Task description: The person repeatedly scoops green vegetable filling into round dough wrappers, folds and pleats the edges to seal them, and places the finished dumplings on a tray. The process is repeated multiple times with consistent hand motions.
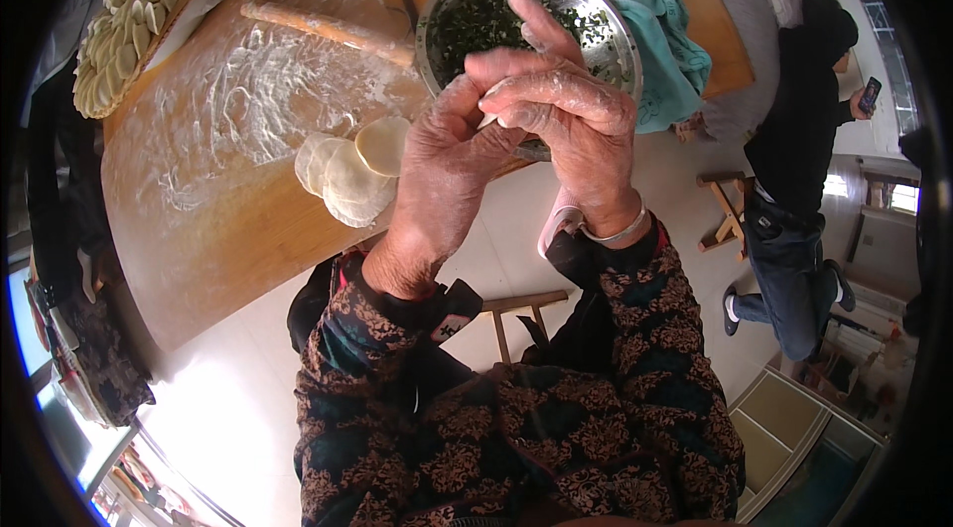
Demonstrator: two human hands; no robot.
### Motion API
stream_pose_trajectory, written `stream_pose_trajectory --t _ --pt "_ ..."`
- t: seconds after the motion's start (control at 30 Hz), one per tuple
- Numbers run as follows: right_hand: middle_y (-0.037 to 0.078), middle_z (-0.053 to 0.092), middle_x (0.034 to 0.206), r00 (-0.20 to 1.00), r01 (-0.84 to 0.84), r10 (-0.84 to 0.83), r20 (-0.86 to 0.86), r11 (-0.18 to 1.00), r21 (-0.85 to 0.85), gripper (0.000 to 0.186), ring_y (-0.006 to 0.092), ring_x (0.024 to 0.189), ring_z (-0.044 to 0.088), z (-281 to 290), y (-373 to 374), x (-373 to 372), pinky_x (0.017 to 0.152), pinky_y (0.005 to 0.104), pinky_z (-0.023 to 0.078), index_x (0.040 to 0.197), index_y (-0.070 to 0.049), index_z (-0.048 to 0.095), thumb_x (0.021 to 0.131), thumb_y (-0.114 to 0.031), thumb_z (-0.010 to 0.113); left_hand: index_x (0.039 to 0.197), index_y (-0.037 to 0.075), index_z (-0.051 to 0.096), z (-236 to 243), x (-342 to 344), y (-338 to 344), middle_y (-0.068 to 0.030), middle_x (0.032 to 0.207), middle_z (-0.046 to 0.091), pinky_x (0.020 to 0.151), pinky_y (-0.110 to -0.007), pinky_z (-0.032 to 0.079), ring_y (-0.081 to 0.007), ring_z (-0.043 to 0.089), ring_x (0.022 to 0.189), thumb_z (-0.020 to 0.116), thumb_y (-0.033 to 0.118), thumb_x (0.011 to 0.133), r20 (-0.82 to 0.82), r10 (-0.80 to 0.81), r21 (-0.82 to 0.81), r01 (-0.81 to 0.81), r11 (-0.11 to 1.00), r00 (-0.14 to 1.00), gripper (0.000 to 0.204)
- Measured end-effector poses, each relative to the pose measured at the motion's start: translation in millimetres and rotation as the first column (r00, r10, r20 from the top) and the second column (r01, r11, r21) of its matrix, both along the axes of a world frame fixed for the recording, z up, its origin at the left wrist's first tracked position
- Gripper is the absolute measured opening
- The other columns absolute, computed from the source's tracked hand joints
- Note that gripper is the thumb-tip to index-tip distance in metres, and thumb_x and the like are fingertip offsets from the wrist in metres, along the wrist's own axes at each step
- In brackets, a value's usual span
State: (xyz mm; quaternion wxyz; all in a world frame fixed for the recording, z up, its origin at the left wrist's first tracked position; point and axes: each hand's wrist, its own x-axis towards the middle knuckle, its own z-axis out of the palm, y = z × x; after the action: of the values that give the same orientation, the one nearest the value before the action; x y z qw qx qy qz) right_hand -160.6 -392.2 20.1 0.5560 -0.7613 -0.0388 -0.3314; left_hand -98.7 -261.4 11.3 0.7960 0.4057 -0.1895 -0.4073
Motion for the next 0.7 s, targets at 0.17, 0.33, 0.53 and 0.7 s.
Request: stream_pose_trajectory --t 0.17,0.33,0.53,0.7 --pt "0.009 0.074 0.109 0.998 0.057 -0.057 -0.006 0.998 0.021 0.014 0.0257 0.14 0.045 2.4 -2.3 -1.1 0.111 0.0402 0.044 0.095 -0.003 0.076 0.081 -0.001 0.076 0.132 0.001 0.054 2.2 -3.2 -1.2 -0.0059 0.121 0.063 0.091 -0.029 0.053 -0.0137 0.061 0.11 0.062 0.009 0.1 -0.052 -0.031 0.008 0.032 0.999 0.998 0.034" --pt "0.007 0.069 0.124 0.994 -0.099 0.1 0.055 0.995 -0.011 0.03 0.0251 0.143 0.04 3.5 -6.6 -1.6 0.115 0.0394 0.041 0.108 -0.005 0.075 0.078 -0.003 0.078 0.13 0.001 0.054 1.8 -2.1 -0.1 -0.0062 0.122 0.062 0.093 -0.03 0.053 -0.0152 0.062 0.11 0.062 0.009 0.1 0.014 -0.04 -0.017 0.041 0.999 0.999 0.032" --pt "0.009 0.07 0.121 0.995 -0.096 0.094 0.023 0.992 0.078 0.023 0.0266 0.143 0.04 5.1 -5.6 -2.6 0.113 0.0389 0.043 0.104 -0.004 0.075 0.081 -0.004 0.076 0.131 0.002 0.052 5.8 -1.8 1.8 -0.0062 0.122 0.062 0.096 -0.032 0.053 -0.0162 0.062 0.11 0.062 0.008 0.099 -0.06 -0.046 -0.07 0.042 0.997 0.997 0.034" --pt "0.01 0.073 0.114 1.0 -0.009 0.01 -0.01 0.999 0.039 0.016 0.0259 0.145 0.037 3.7 -2.4 0.3 0.114 0.0394 0.042 0.099 -0.003 0.077 0.083 -0.004 0.075 0.132 0.002 0.052 6.8 0.3 5.7 -0.0066 0.123 0.061 0.097 -0.031 0.052 -0.0159 0.06 0.113 0.062 0.007 0.098 -0.065 -0.05 -0.103 0.043 0.994 0.997 0.035"
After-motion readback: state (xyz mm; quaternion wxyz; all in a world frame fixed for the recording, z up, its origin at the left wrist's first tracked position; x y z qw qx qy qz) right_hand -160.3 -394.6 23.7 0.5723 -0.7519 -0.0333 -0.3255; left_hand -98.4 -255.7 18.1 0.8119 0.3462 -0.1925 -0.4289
